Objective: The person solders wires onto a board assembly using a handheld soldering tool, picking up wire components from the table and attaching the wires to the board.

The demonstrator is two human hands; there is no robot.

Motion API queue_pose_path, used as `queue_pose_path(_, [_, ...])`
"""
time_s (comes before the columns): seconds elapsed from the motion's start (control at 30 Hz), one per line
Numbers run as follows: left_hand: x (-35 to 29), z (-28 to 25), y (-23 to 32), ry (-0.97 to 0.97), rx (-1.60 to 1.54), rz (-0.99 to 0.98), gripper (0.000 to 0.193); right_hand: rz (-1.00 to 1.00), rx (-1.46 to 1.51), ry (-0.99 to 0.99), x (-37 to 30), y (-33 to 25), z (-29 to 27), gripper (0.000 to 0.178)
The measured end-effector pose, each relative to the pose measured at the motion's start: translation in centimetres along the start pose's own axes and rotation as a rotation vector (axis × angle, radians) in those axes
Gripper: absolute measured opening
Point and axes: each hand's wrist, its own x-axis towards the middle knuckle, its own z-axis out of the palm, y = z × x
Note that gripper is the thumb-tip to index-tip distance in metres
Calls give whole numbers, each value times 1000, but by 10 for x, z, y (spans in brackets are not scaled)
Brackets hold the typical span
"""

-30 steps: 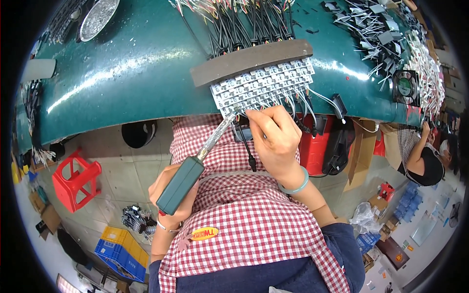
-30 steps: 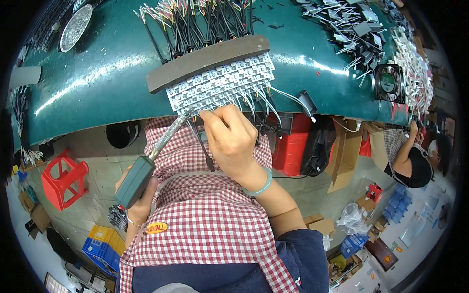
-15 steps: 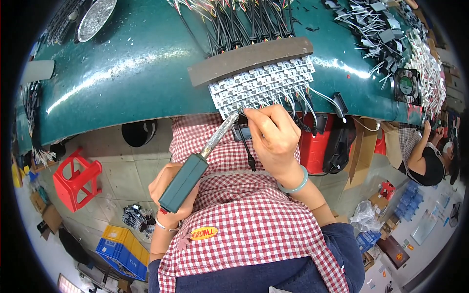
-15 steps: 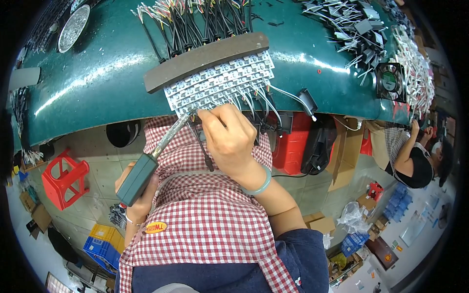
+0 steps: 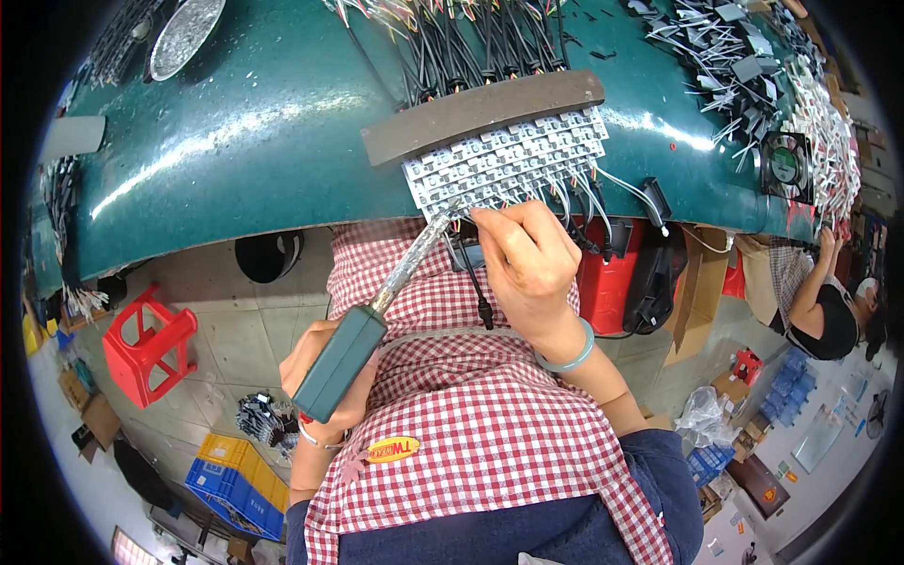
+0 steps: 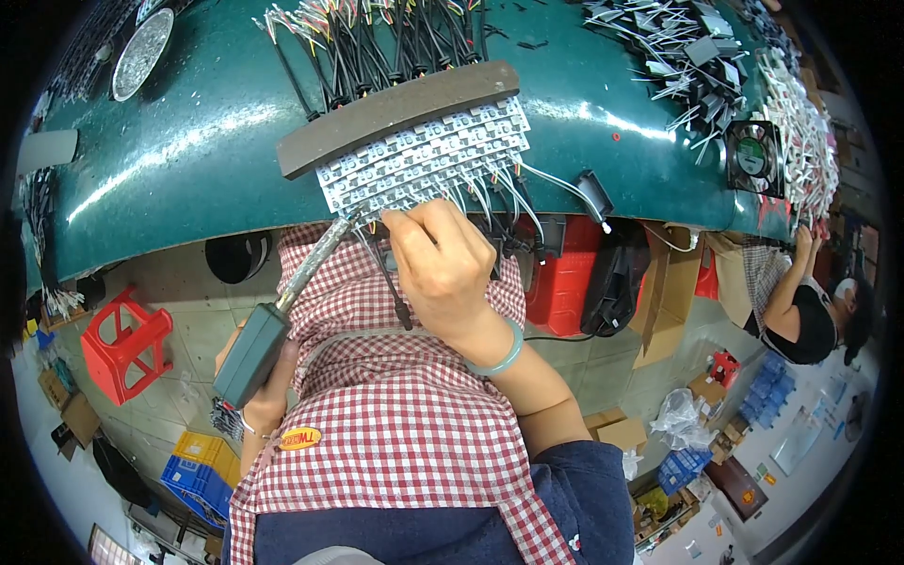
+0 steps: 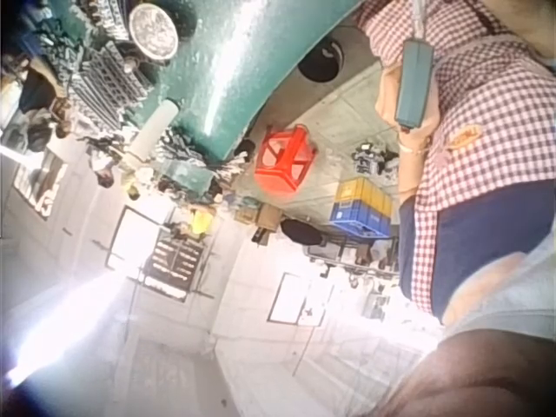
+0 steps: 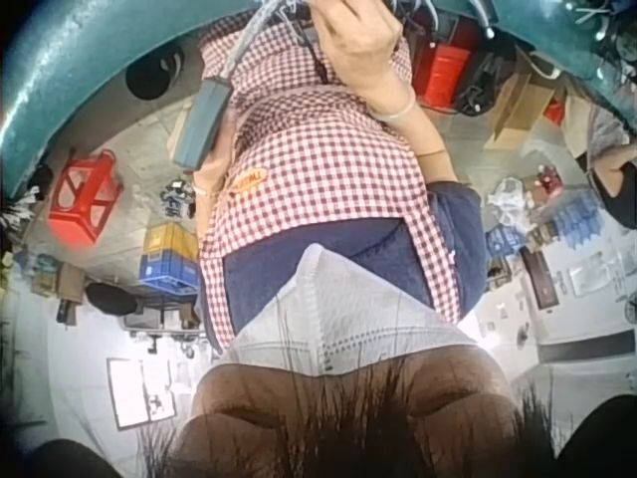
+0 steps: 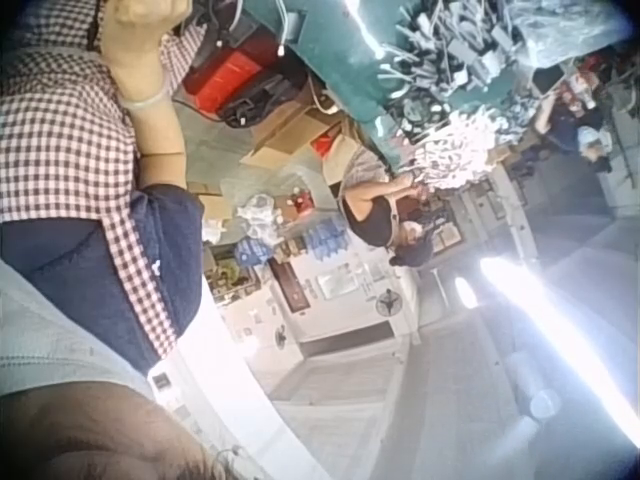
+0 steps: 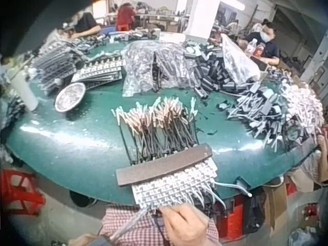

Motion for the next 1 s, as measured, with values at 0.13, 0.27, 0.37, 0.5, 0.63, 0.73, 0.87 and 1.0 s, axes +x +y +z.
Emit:
queue_pose_path(0.13, [-2,0,0,-22,-30,-29,19,18,11,-10,0,-1,0,24])
queue_pose_path(0.27, [-6,1,-4,-18,-62,-63,19,19,37,42,4,-4,-1,24])
queue_pose_path(0.37, [-9,-1,-7,-45,-72,-46,25,51,51,36,4,-5,-4,24])
queue_pose_path(0.5, [-8,1,-6,-55,-85,-70,24,57,25,20,5,-5,-3,22])
queue_pose_path(0.63, [-1,3,0,-54,-70,-64,19,51,12,-3,4,-5,-4,21])
queue_pose_path(0.73, [-1,4,0,-53,-64,-70,19,65,-1,-20,4,-4,-4,21])
queue_pose_path(0.87, [1,4,-1,-66,-49,-48,19,64,6,-11,4,-3,-4,20])
queue_pose_path(1.0, [2,7,-3,-57,-65,-23,20,58,8,-10,6,-3,-4,20])
